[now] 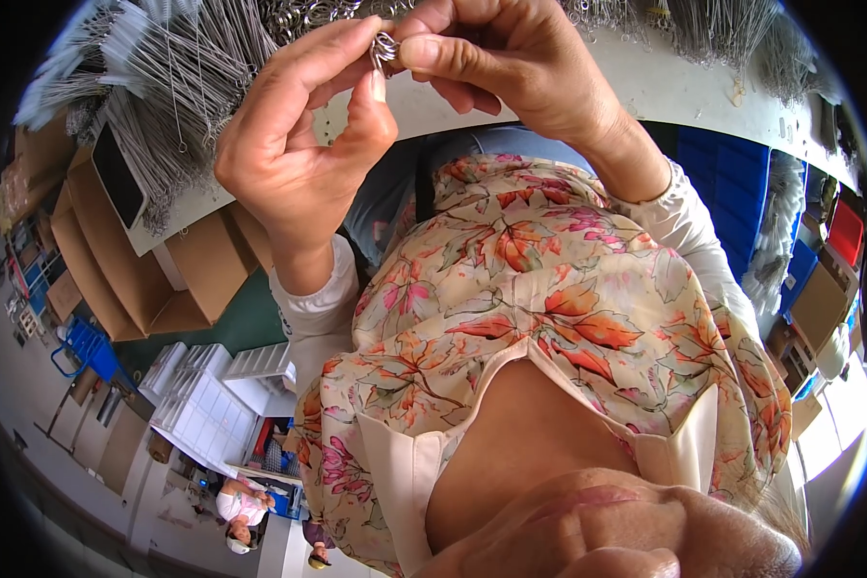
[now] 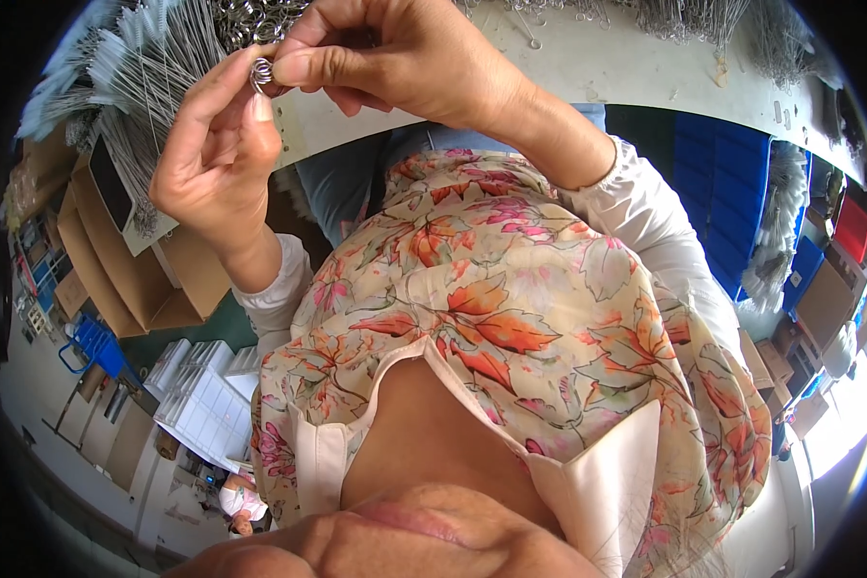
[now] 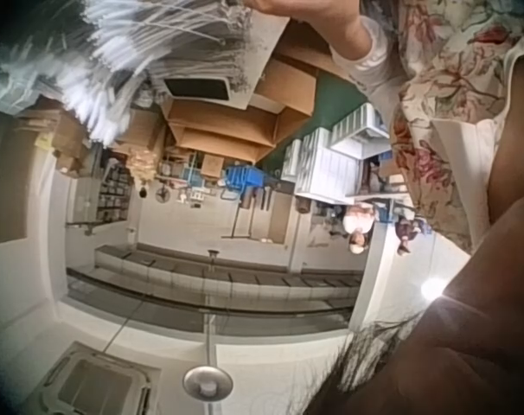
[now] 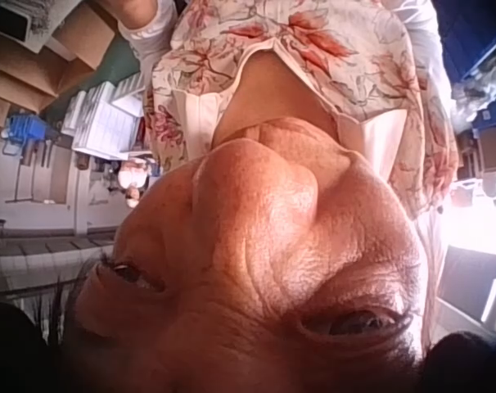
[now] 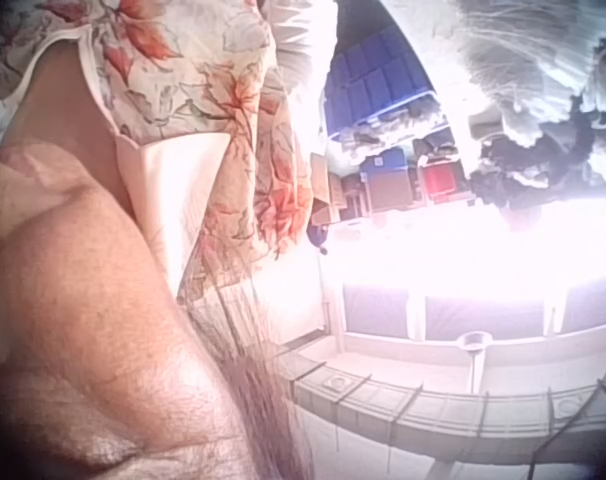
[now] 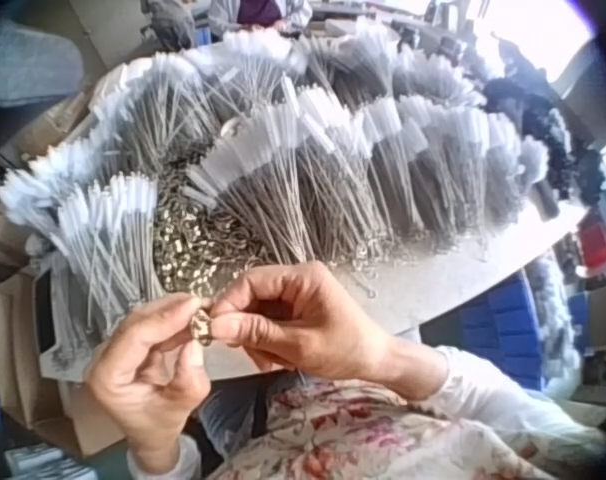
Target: Assembling small white brushes by attaching metal rings to the stems.
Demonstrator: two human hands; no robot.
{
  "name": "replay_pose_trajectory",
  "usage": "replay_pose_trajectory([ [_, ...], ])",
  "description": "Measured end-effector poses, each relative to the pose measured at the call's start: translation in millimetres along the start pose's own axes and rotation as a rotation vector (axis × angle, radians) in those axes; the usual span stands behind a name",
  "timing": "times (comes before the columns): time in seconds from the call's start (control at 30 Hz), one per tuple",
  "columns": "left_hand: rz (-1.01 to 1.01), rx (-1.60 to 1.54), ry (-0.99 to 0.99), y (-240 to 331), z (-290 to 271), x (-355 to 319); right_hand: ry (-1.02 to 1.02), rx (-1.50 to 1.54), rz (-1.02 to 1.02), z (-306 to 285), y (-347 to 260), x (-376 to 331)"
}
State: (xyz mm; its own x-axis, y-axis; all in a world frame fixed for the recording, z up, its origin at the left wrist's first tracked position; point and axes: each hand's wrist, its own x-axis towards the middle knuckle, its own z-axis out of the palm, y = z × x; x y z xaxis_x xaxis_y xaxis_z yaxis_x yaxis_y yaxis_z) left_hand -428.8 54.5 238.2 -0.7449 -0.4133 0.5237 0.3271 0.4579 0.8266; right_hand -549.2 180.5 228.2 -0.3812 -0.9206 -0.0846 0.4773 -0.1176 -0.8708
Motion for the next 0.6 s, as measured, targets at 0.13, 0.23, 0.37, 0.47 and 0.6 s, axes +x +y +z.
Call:
replay_pose_trajectory([
  [0.13, -0.007, -0.027, 0.016, 0, -2, -1, -0.020, -0.101, -0.057, 0, -2, 1],
  [0.23, -0.074, -0.081, 0.022, 0, -7, -1, -0.028, -0.169, -0.119, 1, -2, -1],
  [0.37, -0.032, -0.007, -0.009, 6, -2, 0, -0.024, -0.062, 0.000, 1, -2, -3],
  [0.47, -0.027, -0.066, 0.009, 5, -3, -2, -0.003, -0.135, -0.007, 4, -3, -6],
  [0.6, -0.027, 0.042, 0.022, 9, -2, -5, 0.006, -0.109, -0.012, 5, -2, -7],
])
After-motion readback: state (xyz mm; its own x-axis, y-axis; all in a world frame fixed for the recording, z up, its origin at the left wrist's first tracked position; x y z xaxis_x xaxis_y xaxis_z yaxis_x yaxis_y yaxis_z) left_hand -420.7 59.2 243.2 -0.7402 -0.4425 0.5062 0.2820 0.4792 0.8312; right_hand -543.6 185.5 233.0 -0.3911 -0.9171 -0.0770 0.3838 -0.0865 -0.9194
